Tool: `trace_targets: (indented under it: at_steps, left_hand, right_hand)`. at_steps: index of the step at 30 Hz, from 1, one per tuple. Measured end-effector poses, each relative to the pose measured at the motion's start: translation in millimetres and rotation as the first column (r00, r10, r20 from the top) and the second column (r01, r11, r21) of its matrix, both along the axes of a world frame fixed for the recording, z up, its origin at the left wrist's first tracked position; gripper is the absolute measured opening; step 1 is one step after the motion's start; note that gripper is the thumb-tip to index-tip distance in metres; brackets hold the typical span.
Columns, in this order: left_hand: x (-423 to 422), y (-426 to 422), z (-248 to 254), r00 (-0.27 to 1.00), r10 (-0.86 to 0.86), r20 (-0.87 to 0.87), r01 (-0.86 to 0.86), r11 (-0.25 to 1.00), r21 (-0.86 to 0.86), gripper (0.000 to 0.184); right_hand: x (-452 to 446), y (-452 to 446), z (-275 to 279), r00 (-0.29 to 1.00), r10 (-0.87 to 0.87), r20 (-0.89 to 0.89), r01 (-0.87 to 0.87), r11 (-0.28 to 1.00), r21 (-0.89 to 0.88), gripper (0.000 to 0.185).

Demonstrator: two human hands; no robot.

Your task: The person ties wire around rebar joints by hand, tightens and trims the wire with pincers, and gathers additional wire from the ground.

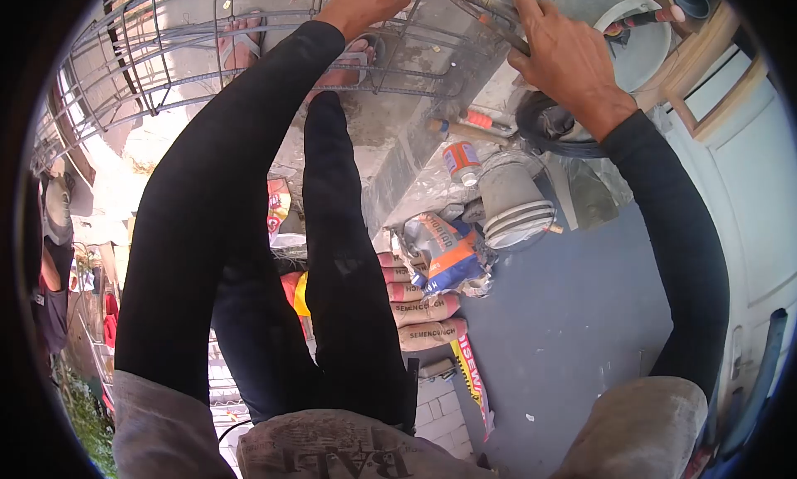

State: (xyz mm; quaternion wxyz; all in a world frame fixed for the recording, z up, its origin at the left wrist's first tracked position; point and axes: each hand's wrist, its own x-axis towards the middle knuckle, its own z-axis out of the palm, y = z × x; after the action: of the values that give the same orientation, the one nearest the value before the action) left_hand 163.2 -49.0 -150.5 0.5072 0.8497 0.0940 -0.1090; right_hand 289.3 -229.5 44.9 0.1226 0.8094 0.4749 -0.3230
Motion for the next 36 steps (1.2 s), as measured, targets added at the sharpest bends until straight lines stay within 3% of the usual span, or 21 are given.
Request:
trace_targets:
  at_steps: [2, 7, 8, 9, 10, 13, 16, 18, 20, 22, 24, 27, 31, 34, 36]
  left_hand:
    - [0, 3, -1, 1.0, -0.029, -0.009, 0.029, 0.999, 0.026, 0.027]
    - [4, 13, 13, 0.99, -0.138, -0.04, 0.139, 0.99, 0.018, 0.027]
    - [3, 14, 15, 0.991, -0.128, -0.034, 0.128, 0.992, -0.001, 0.027]
    - [1, 13, 12, 0.993, -0.116, -0.026, 0.115, 0.993, -0.021, 0.027]
    - [2, 13, 9, 0.995, -0.098, -0.016, 0.098, 0.994, -0.039, 0.028]
    - [-16, 6, -26, 0.961, 0.072, 0.265, -0.075, 0.997, 0.002, 0.037]
    - [-12, 13, 47, 0.882, 0.403, 0.246, -0.372, 0.914, -0.163, 0.026]
    - [-33, -3, 91, 0.911, 0.376, -0.17, -0.411, 0.863, -0.293, 0.04]
    - [-64, -28, 113, 0.879, 0.213, -0.427, -0.376, 0.861, -0.342, 0.036]
    - [-92, -49, 128, 0.884, 0.124, -0.45, -0.389, 0.728, -0.564, 0.036]
    - [-115, -55, 144, 0.808, 0.03, -0.588, -0.464, 0.648, -0.604, 0.032]
    - [-145, -51, 163, 0.745, -0.032, -0.667, -0.301, 0.876, -0.377, 0.028]
    - [-189, -36, 168, 0.895, 0.017, -0.446, -0.117, 0.973, -0.197, 0.025]
    - [-199, -3, 167, 0.568, -0.008, -0.823, -0.505, 0.786, -0.357, 0.026]
    - [-195, 20, 171, 0.475, 0.022, -0.88, -0.61, 0.728, -0.312, 0.025]
  right_hand:
    - [3, -6, -5, 0.981, 0.163, 0.11, -0.17, 0.983, 0.063, 0.052]
    - [7, -13, -14, 0.987, 0.142, 0.074, -0.131, 0.982, -0.134, 0.042]
    - [11, -13, -14, 0.893, -0.394, -0.218, 0.314, 0.891, -0.327, 0.044]
    - [20, -10, -11, 0.463, -0.818, -0.342, 0.565, 0.57, -0.597, 0.046]
    - [27, -9, -9, -0.125, -0.959, -0.255, 0.526, 0.154, -0.837, 0.048]
    - [-9, -37, 0, -0.291, -0.92, -0.261, 0.589, 0.042, -0.807, 0.053]
    - [-53, -63, 1, -0.49, -0.834, -0.253, 0.592, -0.105, -0.799, 0.051]
    - [-87, -52, 17, -0.492, -0.823, -0.284, 0.671, -0.15, -0.726, 0.05]
    - [-120, -56, 22, -0.625, -0.718, -0.307, 0.601, -0.191, -0.776, 0.047]
    - [-161, -50, 31, -0.752, -0.558, -0.351, 0.553, -0.243, -0.797, 0.041]
    - [-197, -52, 36, -0.811, -0.492, -0.316, 0.502, -0.308, -0.809, 0.05]
    - [-235, -51, 47, -0.833, -0.438, -0.339, 0.503, -0.34, -0.795, 0.058]
    - [-292, -77, 34, -0.787, -0.479, -0.389, 0.568, -0.319, -0.759, 0.056]
    - [-317, -84, 44, -0.761, -0.43, -0.487, 0.634, -0.333, -0.698, 0.054]
    - [-345, -83, 57, -0.67, -0.41, -0.619, 0.742, -0.354, -0.569, 0.053]
